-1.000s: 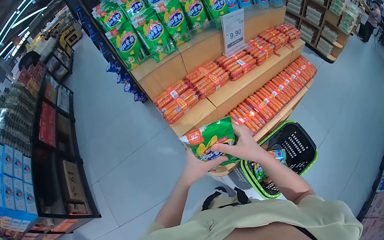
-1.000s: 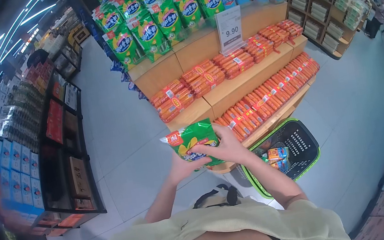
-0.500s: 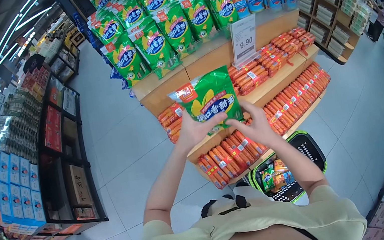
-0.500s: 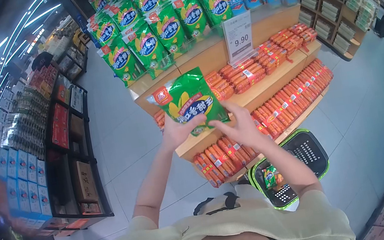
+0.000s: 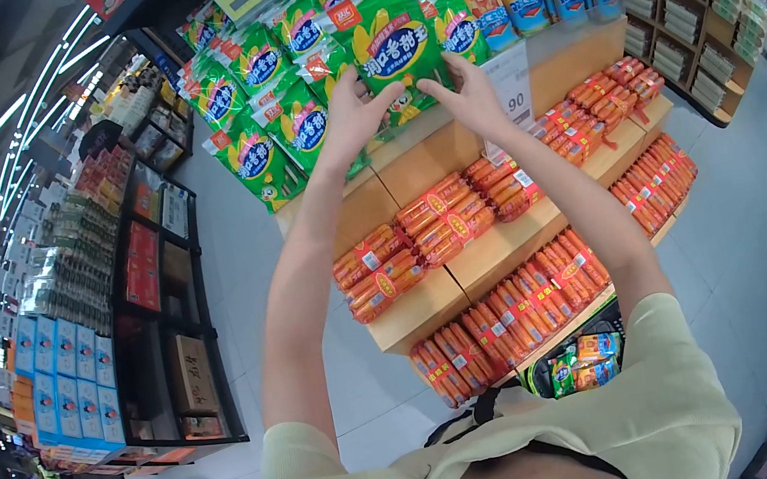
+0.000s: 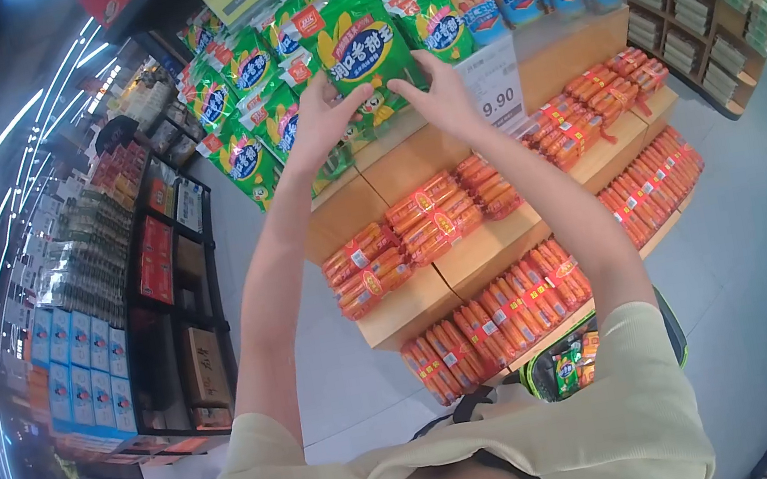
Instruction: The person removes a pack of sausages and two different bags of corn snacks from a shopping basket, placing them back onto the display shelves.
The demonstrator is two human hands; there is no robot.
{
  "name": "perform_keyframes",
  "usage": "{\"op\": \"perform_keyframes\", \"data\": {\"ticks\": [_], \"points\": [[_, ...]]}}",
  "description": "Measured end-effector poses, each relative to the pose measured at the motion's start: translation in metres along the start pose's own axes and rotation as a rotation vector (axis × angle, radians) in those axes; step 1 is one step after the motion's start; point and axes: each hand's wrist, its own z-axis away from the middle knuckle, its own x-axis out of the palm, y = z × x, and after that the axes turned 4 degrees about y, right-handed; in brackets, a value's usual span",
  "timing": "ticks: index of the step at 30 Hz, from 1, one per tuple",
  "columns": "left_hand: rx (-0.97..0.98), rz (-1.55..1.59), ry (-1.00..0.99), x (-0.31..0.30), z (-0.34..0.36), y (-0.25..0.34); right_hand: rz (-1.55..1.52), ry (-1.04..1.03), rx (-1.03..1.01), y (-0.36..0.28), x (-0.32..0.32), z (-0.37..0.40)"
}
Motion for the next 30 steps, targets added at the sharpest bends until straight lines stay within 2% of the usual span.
{"op": "perform_keyframes", "data": {"ticks": [2, 4, 5, 6, 8, 12, 15, 18, 20, 21, 23, 27, 29, 30], "points": [[0.057, -0.007, 0.061, 0.008, -0.019, -0.022, 0.048, 0.005, -0.035, 0.025, 0.005, -0.025], [0.193, 0.07, 0.168, 0.018, -0.037, -0.058, 0.311, -0.076, -0.004, 0.038, 0.005, -0.039], [0.097, -0.031, 0.218, 0.023, -0.037, -0.07, 0.447, -0.077, -0.09, 0.046, 0.006, -0.04], [0.092, -0.026, 0.226, 0.025, -0.037, -0.081, 0.449, -0.087, -0.091, 0.052, 0.006, -0.04], [-0.016, -0.425, 0.106, 0.029, -0.038, -0.104, 0.935, -0.255, -0.094, 0.059, 0.005, -0.036], [-0.059, -0.392, 0.174, 0.037, -0.045, -0.119, 0.986, -0.194, -0.147, 0.055, 0.01, -0.03], [-0.054, -0.388, 0.163, 0.035, -0.044, -0.121, 0.912, -0.16, -0.04, 0.043, 0.013, -0.028], [-0.08, -0.346, 0.225, 0.042, -0.042, -0.113, 0.862, -0.058, -0.137, 0.035, 0.016, -0.024], [-0.073, -0.612, 0.206, 0.046, -0.042, -0.104, 0.854, -0.019, -0.106, 0.03, 0.018, -0.023], [-0.068, -0.609, 0.206, 0.047, -0.042, -0.104, 0.857, -0.016, -0.109, 0.032, 0.018, -0.025], [-0.079, -0.63, 0.215, 0.049, -0.042, -0.103, 0.962, 0.053, -0.346, 0.038, 0.019, -0.025], [-0.135, -0.567, 0.221, 0.047, -0.038, -0.098, 1.023, -0.016, -0.363, 0.053, 0.019, -0.023], [-0.11, -0.475, 0.17, 0.047, -0.037, -0.099, 0.959, -0.071, -0.23, 0.055, 0.019, -0.024], [-0.109, -0.472, 0.169, 0.046, -0.036, -0.1, 0.962, -0.071, -0.229, 0.054, 0.019, -0.025]]}}
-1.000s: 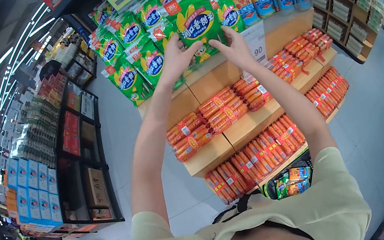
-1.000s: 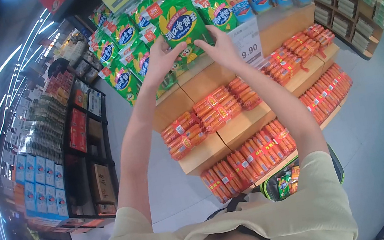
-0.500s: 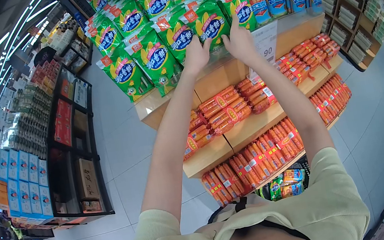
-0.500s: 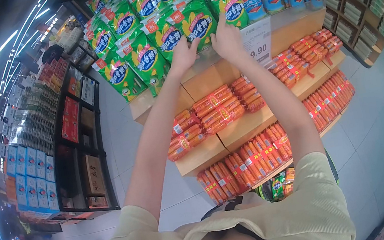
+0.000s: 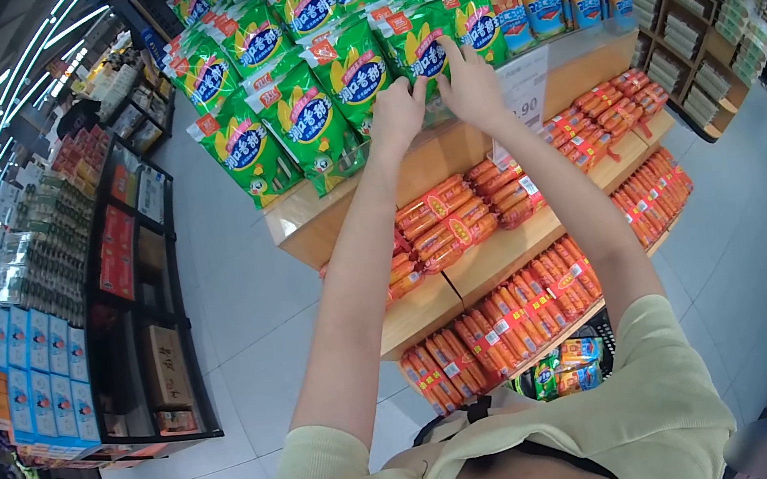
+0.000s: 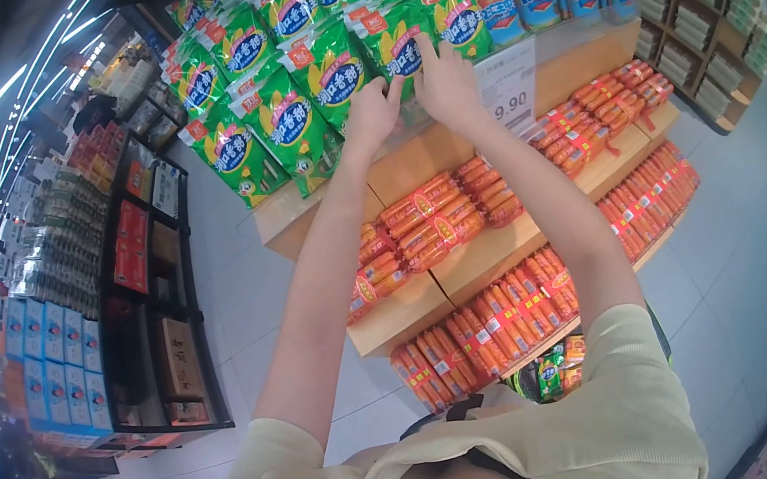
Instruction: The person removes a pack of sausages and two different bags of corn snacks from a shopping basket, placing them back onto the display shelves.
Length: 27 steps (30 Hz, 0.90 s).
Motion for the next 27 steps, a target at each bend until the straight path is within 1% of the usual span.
{"op": "perform_keyframes", "data": {"ticks": [2, 3, 5, 9, 12, 14, 15, 17, 18, 20, 21, 22, 24, 26, 27], "points": [[0.024, 0.008, -0.027, 0.0, 0.001, -0.002, -0.09, -0.034, 0.015, -0.001, -0.004, -0.001], [0.026, 0.01, -0.03, -0.002, 0.003, 0.0, -0.087, -0.033, 0.017, -0.002, -0.006, 0.0], [-0.009, -0.05, -0.023, -0.004, 0.006, 0.004, -0.086, -0.107, 0.045, -0.003, -0.009, 0.0], [0.011, -0.081, 0.01, -0.006, 0.008, 0.007, -0.046, -0.094, 0.034, -0.006, -0.009, 0.005], [0.01, -0.039, 0.001, -0.001, 0.005, -0.002, -0.009, -0.104, 0.041, -0.008, -0.009, 0.008], [0.072, 0.025, 0.091, 0.005, 0.0, -0.011, 0.025, -0.013, -0.034, -0.005, -0.004, 0.014], [0.085, 0.024, 0.089, 0.002, 0.002, -0.007, 0.027, -0.002, -0.03, -0.009, -0.009, 0.018], [0.153, -0.036, 0.211, -0.005, 0.009, 0.001, -0.06, 0.136, -0.152, -0.028, -0.027, 0.037], [0.162, -0.03, 0.21, -0.004, 0.007, 0.0, -0.052, 0.142, -0.151, -0.04, -0.039, 0.047], [0.193, 0.067, 0.283, 0.002, 0.004, -0.01, -0.261, 0.04, -0.185, -0.063, -0.065, 0.076], [0.125, 0.174, 0.236, -0.006, 0.013, 0.002, -0.319, 0.0, -0.185, -0.07, -0.076, 0.095], [0.127, 0.181, 0.225, -0.006, 0.018, 0.002, -0.376, -0.04, -0.183, -0.077, -0.087, 0.116], [0.363, 0.272, 0.572, -0.007, 0.025, 0.002, -0.523, -0.254, -0.129, -0.073, -0.108, 0.168], [0.384, 0.337, 0.554, -0.019, 0.051, 0.006, -0.67, -0.444, -0.008, -0.06, -0.132, 0.23], [0.438, 0.324, 0.587, -0.023, 0.064, 0.004, -0.695, -0.556, 0.203, -0.048, -0.146, 0.268]]}}
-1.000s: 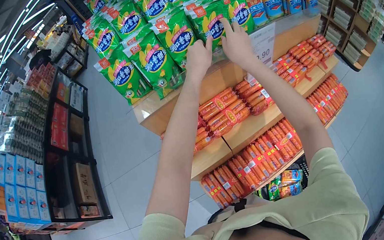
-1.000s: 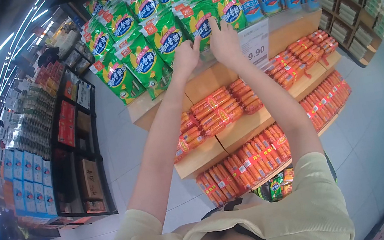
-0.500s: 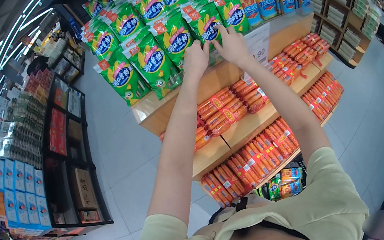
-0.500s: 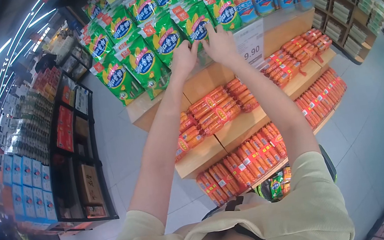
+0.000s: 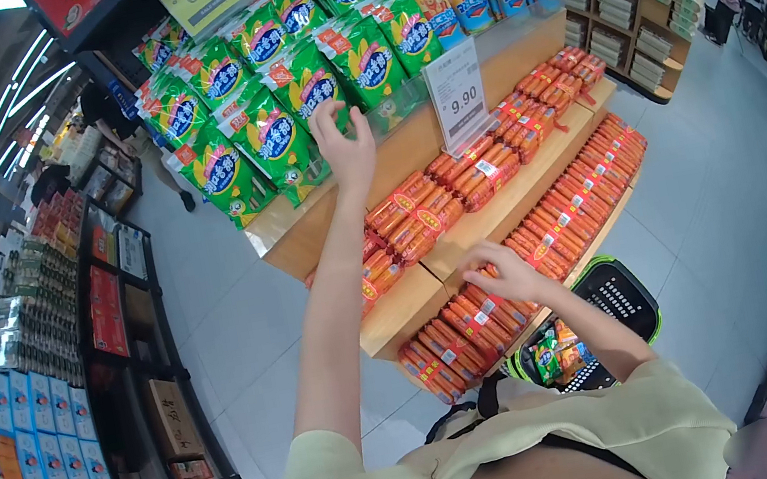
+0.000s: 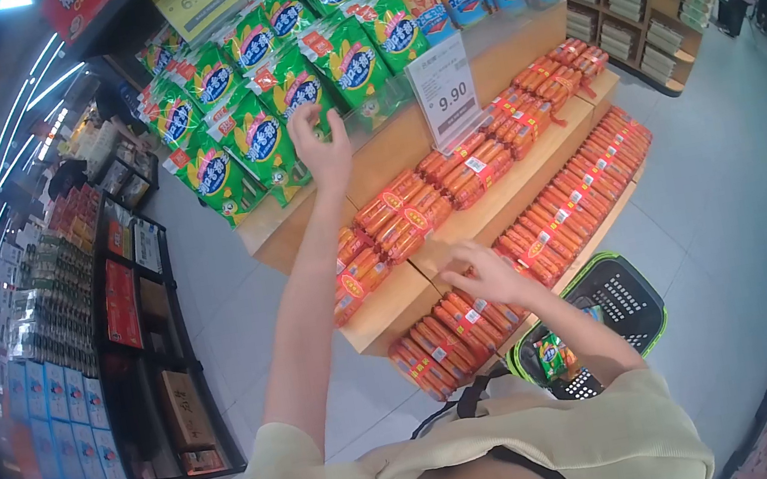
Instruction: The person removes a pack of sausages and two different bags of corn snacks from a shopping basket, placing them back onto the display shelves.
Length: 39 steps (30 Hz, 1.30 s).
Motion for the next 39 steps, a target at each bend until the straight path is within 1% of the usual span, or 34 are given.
{"op": "perform_keyframes", "data": {"ticks": [1, 2, 3, 4, 5, 7, 8, 9, 10, 11, 13, 14, 15, 17, 18, 19, 21, 25, 26, 28, 29, 30, 31, 33, 34, 36, 37, 39], "points": [[0.057, -0.004, 0.021, -0.01, 0.011, 0.007, -0.082, -0.039, 0.219, 0.018, 0.001, 0.042], [0.048, 0.004, 0.011, -0.022, 0.027, 0.017, -0.4, 0.055, 0.477, 0.038, 0.009, 0.085], [-0.057, 0.082, -0.008, -0.038, 0.047, 0.029, -0.532, 0.264, 0.564, 0.049, 0.013, 0.129], [-0.165, 0.159, -0.032, -0.054, 0.067, 0.041, -0.502, 0.425, 0.726, 0.047, 0.012, 0.171], [-0.182, 0.163, -0.056, -0.07, 0.091, 0.049, -0.467, 0.588, 0.892, 0.044, 0.011, 0.206], [-0.407, 0.341, -0.16, -0.103, 0.14, 0.067, -0.495, 0.884, 1.232, 0.034, 0.012, 0.265], [-0.435, 0.347, -0.204, -0.118, 0.162, 0.078, -0.562, 0.957, 1.294, 0.028, 0.016, 0.291], [-0.604, 0.426, -0.221, -0.134, 0.183, 0.093, -0.628, 1.035, 1.36, 0.015, 0.017, 0.304], [-0.78, 0.497, -0.24, -0.149, 0.202, 0.106, -0.691, 1.051, 1.318, 0.007, 0.025, 0.317], [-0.819, 0.494, -0.295, -0.164, 0.22, 0.118, -0.75, 1.072, 1.275, 0.001, 0.032, 0.328], [-0.993, 0.451, -0.269, -0.191, 0.254, 0.141, -0.901, 1.055, 1.241, -0.01, 0.048, 0.335], [-1.057, 0.479, -0.278, -0.203, 0.276, 0.144, -0.947, 1.042, 1.232, -0.017, 0.058, 0.337], [-1.083, 0.478, -0.312, -0.214, 0.298, 0.145, -0.99, 1.023, 1.213, -0.023, 0.065, 0.338], [-1.142, 0.444, -0.44, -0.238, 0.333, 0.153, -1.04, 0.982, 1.237, -0.033, 0.081, 0.345], [-1.119, 0.483, -0.549, -0.248, 0.34, 0.16, -1.035, 0.981, 1.287, -0.046, 0.084, 0.342], [-1.125, 0.485, -0.563, -0.256, 0.347, 0.163, -1.037, 0.995, 1.294, -0.048, 0.088, 0.35], [-1.256, 0.473, -0.728, -0.267, 0.365, 0.159, -1.154, 0.972, 1.329, -0.045, 0.096, 0.366], [-1.221, 0.461, -0.793, -0.276, 0.378, 0.144, -1.212, 1.058, 1.318, -0.035, 0.101, 0.395], [-1.205, 0.434, -0.8, -0.276, 0.381, 0.141, -1.215, 1.061, 1.313, -0.034, 0.1, 0.401], [-1.185, 0.412, -0.807, -0.272, 0.385, 0.141, -1.097, 0.994, 1.332, -0.04, 0.094, 0.401], [-1.215, 0.355, -0.819, -0.269, 0.389, 0.144, -1.096, 0.997, 1.328, -0.042, 0.091, 0.404], [-1.246, 0.299, -0.831, -0.265, 0.395, 0.147, -1.064, 0.953, 1.326, -0.045, 0.088, 0.407], [-1.244, 0.303, -0.832, -0.261, 0.401, 0.15, -1.032, 0.909, 1.323, -0.048, 0.084, 0.412], [-1.292, 0.26, -0.912, -0.253, 0.419, 0.161, -0.99, 0.904, 1.305, -0.049, 0.081, 0.431], [-1.291, 0.26, -0.914, -0.249, 0.43, 0.169, -0.956, 0.865, 1.307, -0.053, 0.076, 0.44], [-1.375, 0.226, -1.057, -0.239, 0.449, 0.19, -0.889, 0.821, 1.325, -0.058, 0.067, 0.464], [-1.369, 0.223, -1.064, -0.235, 0.458, 0.204, -0.896, 0.827, 1.322, -0.059, 0.062, 0.479], [-1.573, 0.214, -1.158, -0.227, 0.48, 0.229, -0.739, 0.8, 1.38, -0.061, 0.05, 0.508]]}}
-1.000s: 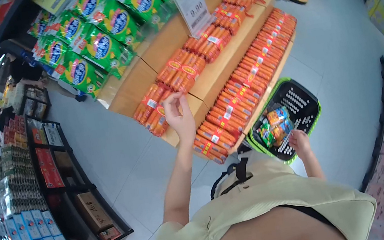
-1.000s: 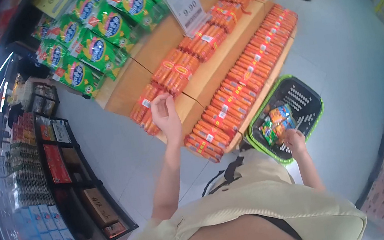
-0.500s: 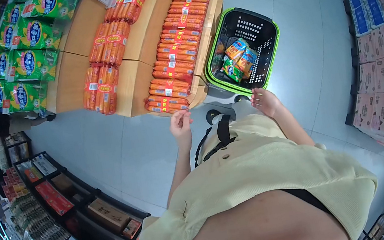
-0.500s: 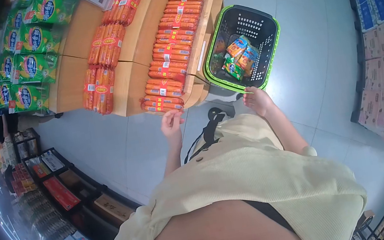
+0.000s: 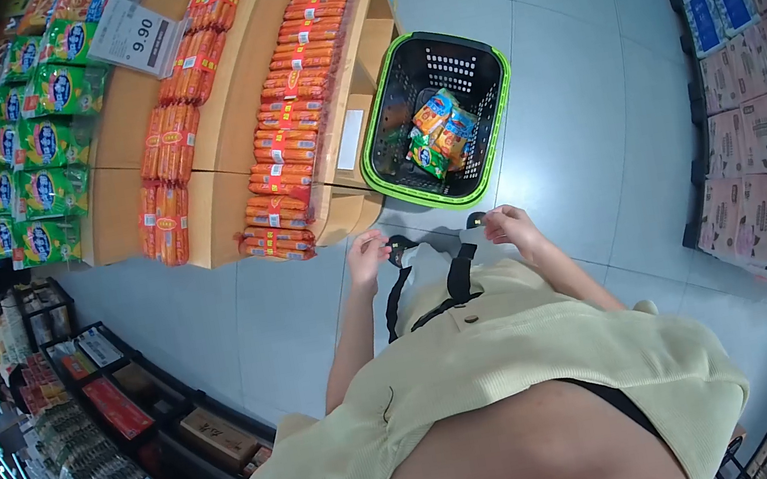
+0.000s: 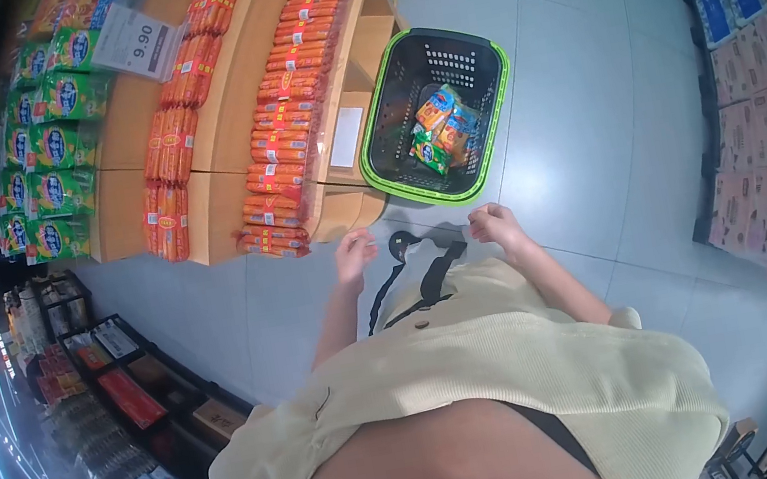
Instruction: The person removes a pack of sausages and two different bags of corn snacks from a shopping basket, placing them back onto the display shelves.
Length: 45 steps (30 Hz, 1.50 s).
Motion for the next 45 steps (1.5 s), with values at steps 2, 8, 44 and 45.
{"op": "perform_keyframes", "data": {"ticks": [2, 8, 44, 45], "points": [[-0.069, 0.044, -0.046, 0.023, -0.002, -0.012, 0.043, 0.048, -0.02, 0.001, -0.033, 0.002], [-0.344, 0.109, -0.044, 0.033, -0.003, -0.057, 0.209, 0.195, -0.151, 0.012, -0.115, -0.006], [-0.294, -0.551, 0.064, 0.114, -0.092, -0.076, 0.682, -0.141, -0.363, -0.072, -0.123, -0.072], [-0.312, -0.514, 0.086, 0.126, -0.084, -0.076, 0.702, -0.143, -0.366, -0.077, -0.135, -0.072]]}}
